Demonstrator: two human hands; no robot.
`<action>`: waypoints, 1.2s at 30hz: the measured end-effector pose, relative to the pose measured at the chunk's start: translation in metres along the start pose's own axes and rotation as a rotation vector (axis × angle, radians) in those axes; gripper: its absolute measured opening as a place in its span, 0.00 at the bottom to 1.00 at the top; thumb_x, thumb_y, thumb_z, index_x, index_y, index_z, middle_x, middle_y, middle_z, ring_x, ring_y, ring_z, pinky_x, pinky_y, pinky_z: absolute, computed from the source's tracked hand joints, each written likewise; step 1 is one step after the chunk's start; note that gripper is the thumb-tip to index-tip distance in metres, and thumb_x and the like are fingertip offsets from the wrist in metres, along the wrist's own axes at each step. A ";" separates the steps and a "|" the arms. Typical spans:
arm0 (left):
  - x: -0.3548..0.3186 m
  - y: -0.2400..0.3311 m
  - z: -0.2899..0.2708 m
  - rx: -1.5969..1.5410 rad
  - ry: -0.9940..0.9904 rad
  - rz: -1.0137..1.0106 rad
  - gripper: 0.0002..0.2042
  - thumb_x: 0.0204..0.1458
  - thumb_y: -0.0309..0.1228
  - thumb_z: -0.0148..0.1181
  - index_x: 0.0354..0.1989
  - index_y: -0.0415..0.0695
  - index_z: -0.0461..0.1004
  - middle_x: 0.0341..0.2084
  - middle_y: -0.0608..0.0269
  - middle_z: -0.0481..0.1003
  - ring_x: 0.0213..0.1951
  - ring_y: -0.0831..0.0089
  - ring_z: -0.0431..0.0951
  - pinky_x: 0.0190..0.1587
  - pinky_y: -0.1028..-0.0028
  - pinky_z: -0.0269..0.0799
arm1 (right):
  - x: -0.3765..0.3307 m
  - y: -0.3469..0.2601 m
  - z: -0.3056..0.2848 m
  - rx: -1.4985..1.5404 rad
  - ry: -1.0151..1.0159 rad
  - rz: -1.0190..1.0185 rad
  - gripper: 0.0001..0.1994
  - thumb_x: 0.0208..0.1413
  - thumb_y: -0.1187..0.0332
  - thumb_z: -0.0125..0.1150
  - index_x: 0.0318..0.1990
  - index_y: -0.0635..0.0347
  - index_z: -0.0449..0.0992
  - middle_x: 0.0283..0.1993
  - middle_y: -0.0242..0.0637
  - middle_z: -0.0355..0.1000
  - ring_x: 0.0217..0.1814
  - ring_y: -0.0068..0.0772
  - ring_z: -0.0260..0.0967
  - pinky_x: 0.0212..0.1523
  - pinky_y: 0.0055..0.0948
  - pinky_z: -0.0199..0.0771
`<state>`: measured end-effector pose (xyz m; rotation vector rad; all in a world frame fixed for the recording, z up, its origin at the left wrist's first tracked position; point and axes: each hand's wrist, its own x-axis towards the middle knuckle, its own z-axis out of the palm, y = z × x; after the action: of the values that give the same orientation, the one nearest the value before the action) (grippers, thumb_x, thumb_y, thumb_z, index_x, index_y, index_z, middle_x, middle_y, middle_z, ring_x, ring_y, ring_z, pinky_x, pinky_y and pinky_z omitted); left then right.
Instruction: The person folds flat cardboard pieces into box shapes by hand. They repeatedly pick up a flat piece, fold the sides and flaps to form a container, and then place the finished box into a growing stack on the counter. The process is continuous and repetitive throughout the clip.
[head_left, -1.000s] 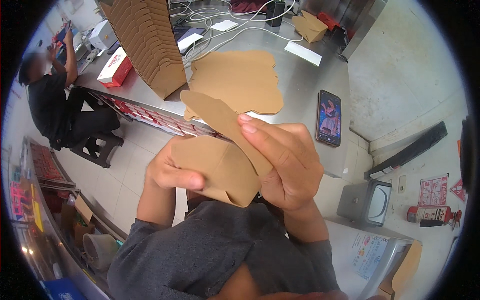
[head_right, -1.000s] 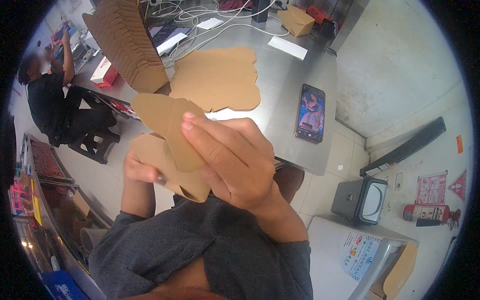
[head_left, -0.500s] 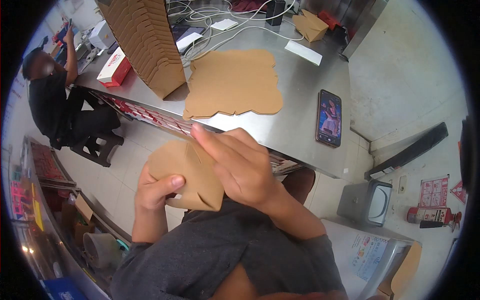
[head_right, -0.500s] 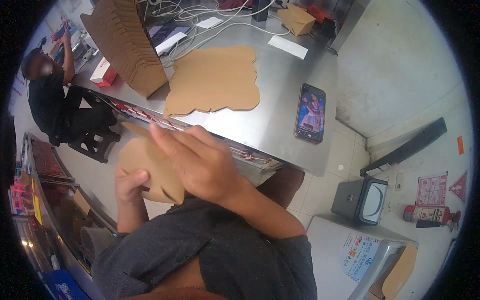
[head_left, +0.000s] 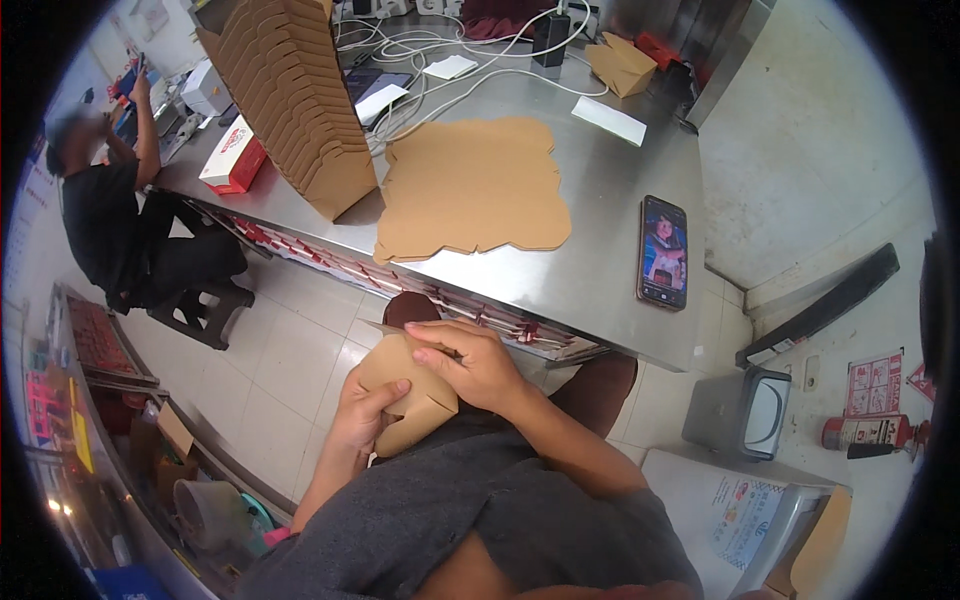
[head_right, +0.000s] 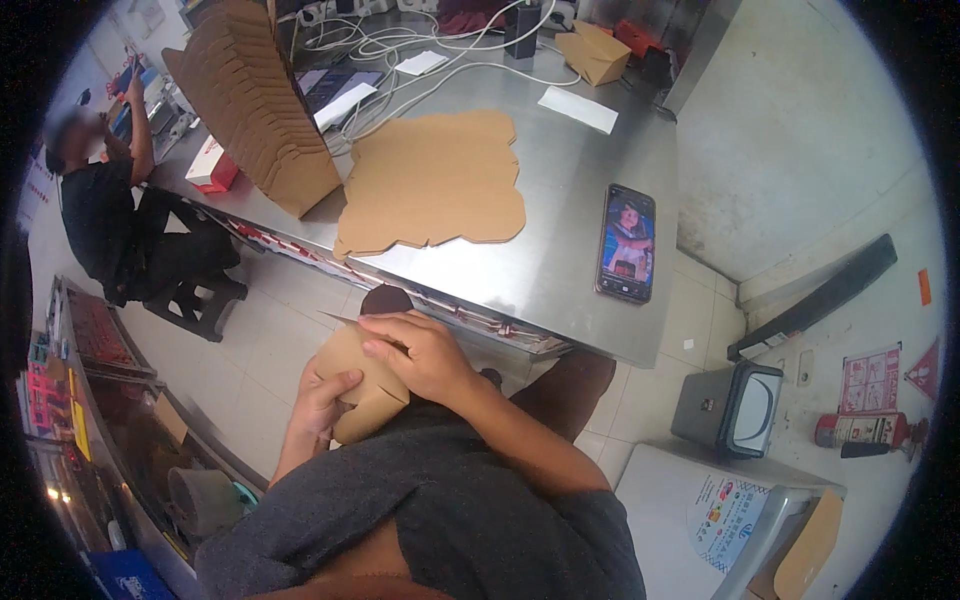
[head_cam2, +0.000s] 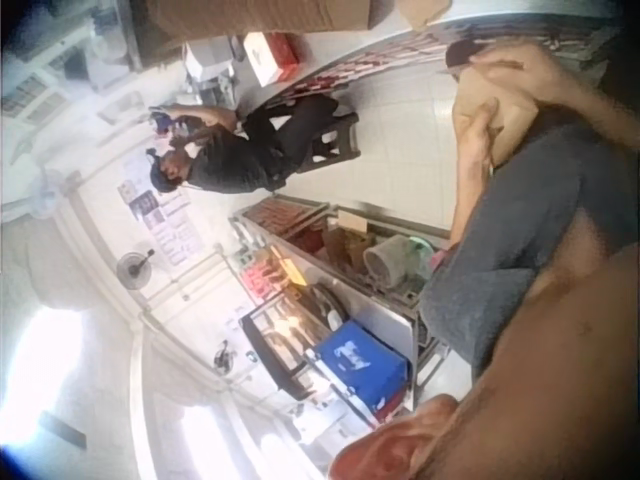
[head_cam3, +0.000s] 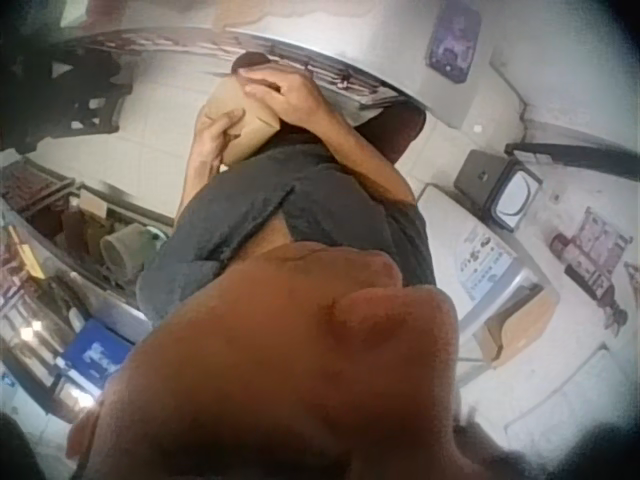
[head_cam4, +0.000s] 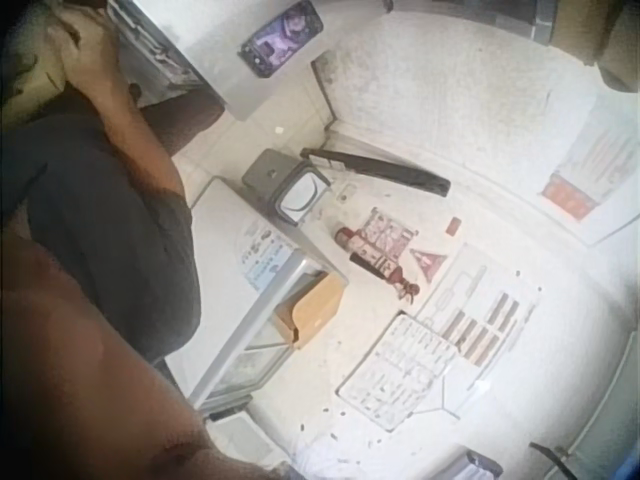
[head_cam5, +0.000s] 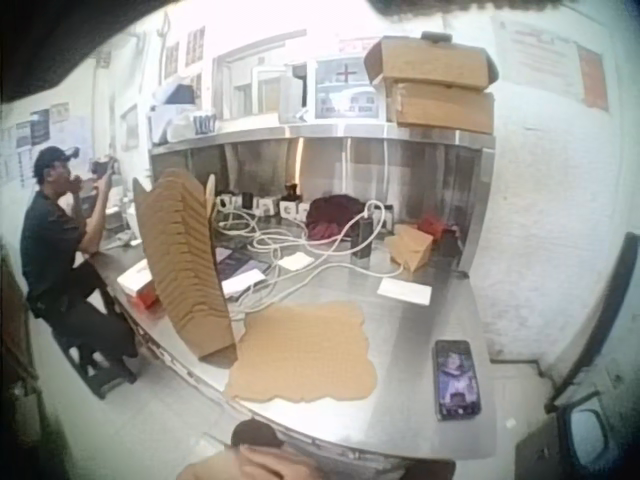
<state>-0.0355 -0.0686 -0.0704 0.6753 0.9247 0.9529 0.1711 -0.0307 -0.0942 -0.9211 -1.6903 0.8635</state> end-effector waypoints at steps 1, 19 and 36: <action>0.001 -0.002 0.002 0.001 -0.022 -0.017 0.24 0.59 0.21 0.63 0.65 0.33 0.68 0.53 0.51 0.79 0.54 0.62 0.83 0.56 0.64 0.82 | -0.003 -0.002 -0.005 0.004 -0.005 0.056 0.18 0.60 0.67 0.72 0.56 0.64 0.82 0.55 0.47 0.82 0.55 0.43 0.82 0.57 0.34 0.79; 0.013 -0.024 0.022 0.072 -0.130 -0.241 0.22 0.64 0.21 0.60 0.66 0.39 0.67 0.56 0.57 0.76 0.58 0.70 0.77 0.60 0.68 0.75 | -0.044 0.004 -0.023 -0.242 0.251 0.040 0.15 0.57 0.71 0.75 0.49 0.68 0.82 0.47 0.46 0.83 0.45 0.38 0.83 0.46 0.30 0.83; 0.015 -0.024 0.022 -0.057 -0.185 -0.031 0.20 0.61 0.19 0.64 0.56 0.46 0.63 0.47 0.65 0.72 0.51 0.76 0.75 0.56 0.72 0.72 | -0.039 0.012 -0.010 0.680 0.039 0.380 0.14 0.71 0.74 0.56 0.60 0.65 0.74 0.71 0.48 0.69 0.72 0.35 0.67 0.72 0.35 0.65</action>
<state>-0.0025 -0.0681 -0.0851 0.6864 0.7404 0.8702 0.1919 -0.0584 -0.1187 -0.7730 -1.0666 1.5385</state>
